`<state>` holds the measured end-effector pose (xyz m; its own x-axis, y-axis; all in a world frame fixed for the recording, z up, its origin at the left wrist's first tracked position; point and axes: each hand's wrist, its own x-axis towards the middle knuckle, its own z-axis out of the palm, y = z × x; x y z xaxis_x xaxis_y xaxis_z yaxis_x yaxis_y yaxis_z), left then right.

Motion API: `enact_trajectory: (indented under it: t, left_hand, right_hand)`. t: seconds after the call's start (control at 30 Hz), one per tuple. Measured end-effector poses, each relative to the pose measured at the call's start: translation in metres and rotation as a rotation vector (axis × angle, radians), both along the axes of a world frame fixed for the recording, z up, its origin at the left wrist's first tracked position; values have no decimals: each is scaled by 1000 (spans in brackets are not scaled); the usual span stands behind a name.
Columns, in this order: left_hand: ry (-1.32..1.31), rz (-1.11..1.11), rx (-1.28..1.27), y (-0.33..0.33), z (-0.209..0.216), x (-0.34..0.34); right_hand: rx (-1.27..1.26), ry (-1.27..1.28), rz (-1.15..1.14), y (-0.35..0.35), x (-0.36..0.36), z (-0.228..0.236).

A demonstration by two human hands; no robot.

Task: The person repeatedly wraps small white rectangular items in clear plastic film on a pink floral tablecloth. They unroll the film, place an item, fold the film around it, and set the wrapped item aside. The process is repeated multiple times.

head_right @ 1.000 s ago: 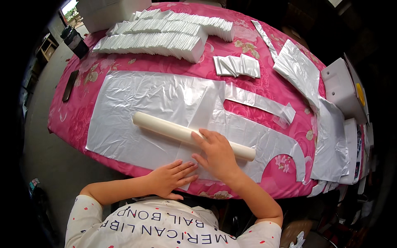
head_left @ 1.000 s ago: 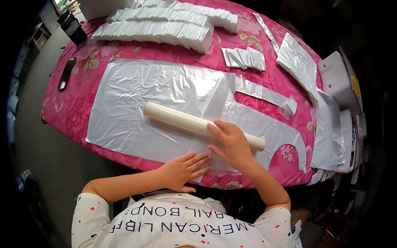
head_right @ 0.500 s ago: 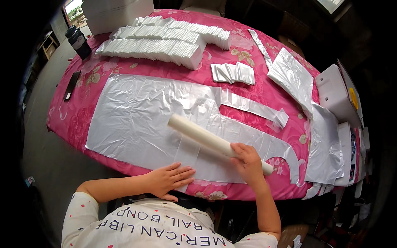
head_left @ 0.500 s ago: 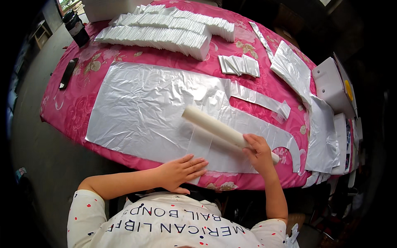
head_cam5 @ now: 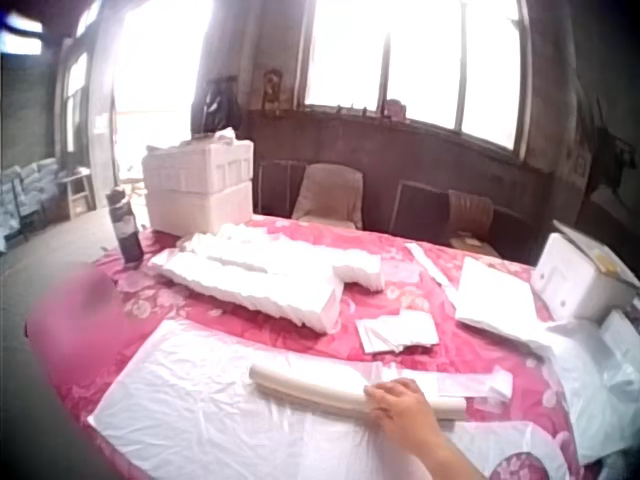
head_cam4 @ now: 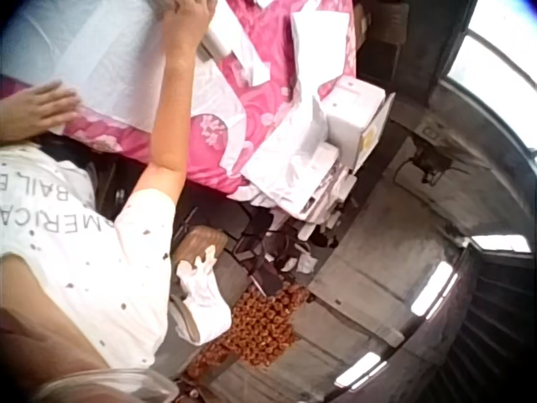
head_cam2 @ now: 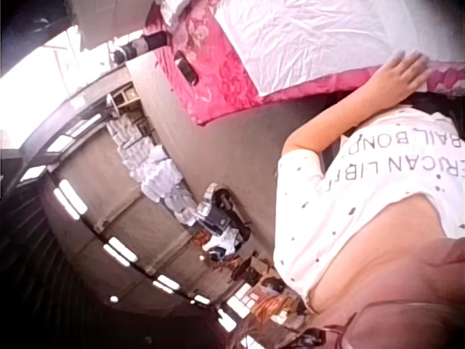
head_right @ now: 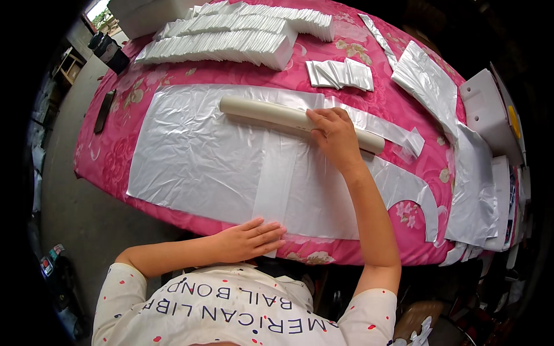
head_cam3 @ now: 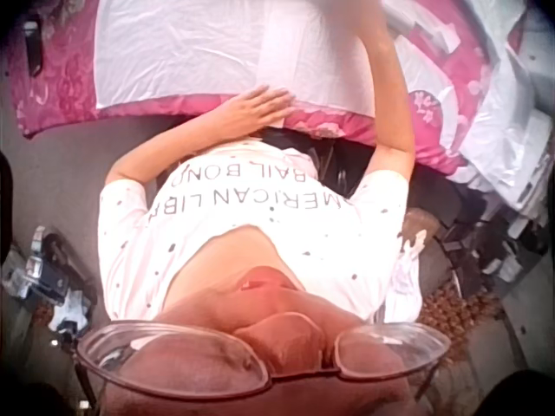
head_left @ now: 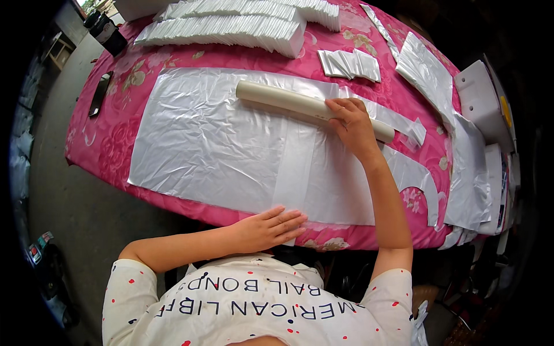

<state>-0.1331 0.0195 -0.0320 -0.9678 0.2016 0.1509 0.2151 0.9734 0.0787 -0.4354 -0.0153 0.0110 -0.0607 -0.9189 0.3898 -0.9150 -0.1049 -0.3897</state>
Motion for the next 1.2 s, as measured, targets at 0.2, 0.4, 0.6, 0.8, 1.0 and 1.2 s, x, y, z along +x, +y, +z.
enact_trajectory:
  t: [0.2,0.4,0.6,0.8,1.0,1.2]
  left_hand:
    - [-19,4,251,-12,7,14]
    - [39,-85,318,-24,9,16]
    - [223,43,484,-30,21,8]
    - [155,336,396,-41,15,-11]
    - [160,549,777,-47,21,-26]
    - [233,614,710,-54,28,-37]
  right_hand:
    - [4,-36,279,31,37,6]
    - [222,-123,525,90,93,-4]
    - [116,-93,302,103,106,-20]
    - [20,-106,173,98,102,-21]
    - [193,-468,29,83,91,-15]
    - [721,-923,-258,53,76,6]
